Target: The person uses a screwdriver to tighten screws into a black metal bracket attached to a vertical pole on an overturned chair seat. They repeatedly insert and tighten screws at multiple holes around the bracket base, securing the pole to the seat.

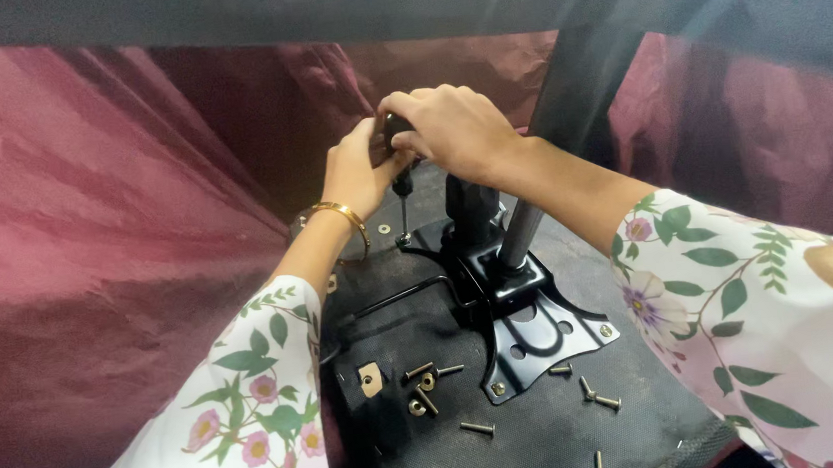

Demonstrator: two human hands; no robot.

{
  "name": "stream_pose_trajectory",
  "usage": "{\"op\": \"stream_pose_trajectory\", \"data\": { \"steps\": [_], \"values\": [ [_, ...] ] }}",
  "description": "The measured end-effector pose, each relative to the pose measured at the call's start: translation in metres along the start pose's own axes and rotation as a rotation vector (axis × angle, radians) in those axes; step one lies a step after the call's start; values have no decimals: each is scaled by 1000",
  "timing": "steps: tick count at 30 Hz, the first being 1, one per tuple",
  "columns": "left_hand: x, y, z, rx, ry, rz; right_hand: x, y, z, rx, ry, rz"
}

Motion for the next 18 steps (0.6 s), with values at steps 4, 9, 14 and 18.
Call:
{"op": "stream_pose_trajectory", "data": {
  "steps": [4, 9, 14, 18],
  "values": [
    [-7, -1, -10, -77, -108, 14, -1, -12, 1, -27, 85, -48],
    [4, -5, -21, -101, -114, 23, -9, -24, -7, -104, 221, -79],
    [4, -10, -29, -45, -51, 63, -24, -29, -5, -107, 370, -114],
    [0, -12, -31, 1, -81, 72, -16, -15, -8, -102, 355, -98]
  ]
}}
Point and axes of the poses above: each hand's wrist, its own y-axis away from the middle knuckle, its own z-axis out of the back of the hand, x = y × z, the point moved 1 cm from there along -y, towards the middle knuckle, and after that the axes turned 5 degrees about -x, right-handed, at the moved point
